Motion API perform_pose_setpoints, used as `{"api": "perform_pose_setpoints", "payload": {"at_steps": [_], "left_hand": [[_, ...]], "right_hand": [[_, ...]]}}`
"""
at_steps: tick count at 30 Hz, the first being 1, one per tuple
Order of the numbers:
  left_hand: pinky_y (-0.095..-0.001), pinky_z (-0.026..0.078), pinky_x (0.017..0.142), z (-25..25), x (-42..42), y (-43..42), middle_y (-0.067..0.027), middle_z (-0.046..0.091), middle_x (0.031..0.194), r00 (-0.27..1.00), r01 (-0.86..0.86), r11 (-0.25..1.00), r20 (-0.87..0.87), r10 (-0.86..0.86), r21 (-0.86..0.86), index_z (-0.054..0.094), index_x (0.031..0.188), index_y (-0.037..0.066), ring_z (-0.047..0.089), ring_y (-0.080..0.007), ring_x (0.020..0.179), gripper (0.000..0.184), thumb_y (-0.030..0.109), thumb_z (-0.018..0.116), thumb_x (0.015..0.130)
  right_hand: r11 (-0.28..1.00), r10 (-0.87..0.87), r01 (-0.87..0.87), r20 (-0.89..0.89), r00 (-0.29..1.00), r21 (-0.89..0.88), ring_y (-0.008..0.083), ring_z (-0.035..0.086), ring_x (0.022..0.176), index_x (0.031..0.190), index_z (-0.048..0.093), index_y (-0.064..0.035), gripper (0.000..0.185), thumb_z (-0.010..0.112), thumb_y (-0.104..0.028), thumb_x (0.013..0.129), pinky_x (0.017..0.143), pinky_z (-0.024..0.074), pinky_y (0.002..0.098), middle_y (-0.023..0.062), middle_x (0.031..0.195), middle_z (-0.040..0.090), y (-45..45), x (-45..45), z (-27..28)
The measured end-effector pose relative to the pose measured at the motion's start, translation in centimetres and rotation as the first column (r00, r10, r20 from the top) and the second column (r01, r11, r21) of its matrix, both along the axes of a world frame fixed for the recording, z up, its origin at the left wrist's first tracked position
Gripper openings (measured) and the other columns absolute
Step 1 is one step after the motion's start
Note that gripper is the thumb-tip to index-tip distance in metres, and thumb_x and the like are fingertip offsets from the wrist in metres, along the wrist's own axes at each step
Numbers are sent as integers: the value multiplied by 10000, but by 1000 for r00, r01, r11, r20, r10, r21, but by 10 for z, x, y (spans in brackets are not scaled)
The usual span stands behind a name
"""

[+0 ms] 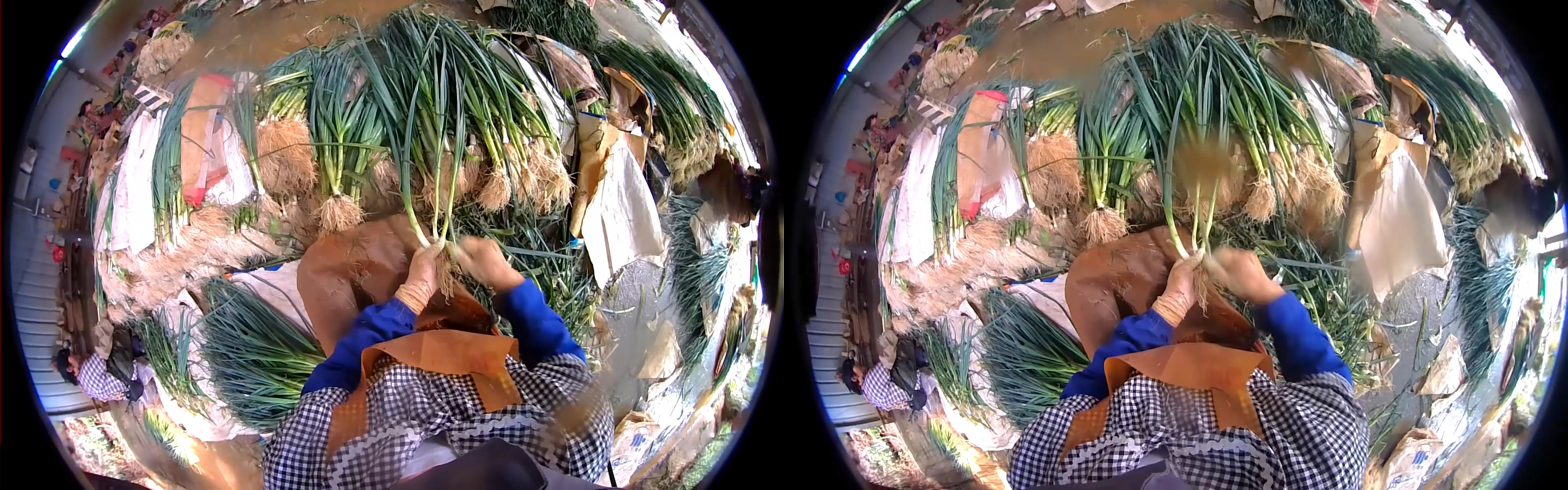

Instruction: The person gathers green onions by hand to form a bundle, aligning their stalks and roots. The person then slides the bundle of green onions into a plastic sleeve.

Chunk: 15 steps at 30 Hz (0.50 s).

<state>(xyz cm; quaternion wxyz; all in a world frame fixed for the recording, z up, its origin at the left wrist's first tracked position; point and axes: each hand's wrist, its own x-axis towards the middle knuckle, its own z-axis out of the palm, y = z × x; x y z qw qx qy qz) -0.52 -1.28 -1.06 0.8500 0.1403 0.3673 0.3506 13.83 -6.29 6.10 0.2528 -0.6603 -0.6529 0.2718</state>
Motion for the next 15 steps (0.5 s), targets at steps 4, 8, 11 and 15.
{"api": "perform_pose_setpoints", "payload": {"at_steps": [4,8,11,15], "left_hand": [[-233,460,511,16,-6,4,-60,620,816,993,117,993,-4,-117,33,553,950,44,612,-153,648,129,159,531,897],[-220,446,455,12,0,-2,-63,603,774,986,139,963,-118,-114,231,516,911,58,601,-140,577,72,119,544,884],[-243,437,418,-3,10,-7,-57,539,722,976,126,951,-208,-67,283,427,972,68,534,-129,510,158,87,545,869],[-265,451,513,-48,11,-4,-49,480,809,1000,18,989,23,-22,148,400,1035,74,509,-135,632,220,65,537,863]], "right_hand": [[925,-232,107,-319,919,-364,148,537,574,738,581,-24,343,539,-334,880,556,442,308,75,601,545,-68,62,2],[992,127,-116,619,775,-58,213,627,666,984,638,-121,265,599,-331,827,572,494,321,85,736,641,-52,78,-30],[994,-95,79,266,959,73,210,631,681,1058,615,-146,371,629,-392,780,562,491,311,52,694,629,16,1,29],[974,161,-213,417,894,80,227,625,700,948,672,-109,324,644,-379,771,612,491,322,86,837,656,69,-28,-6]]}}
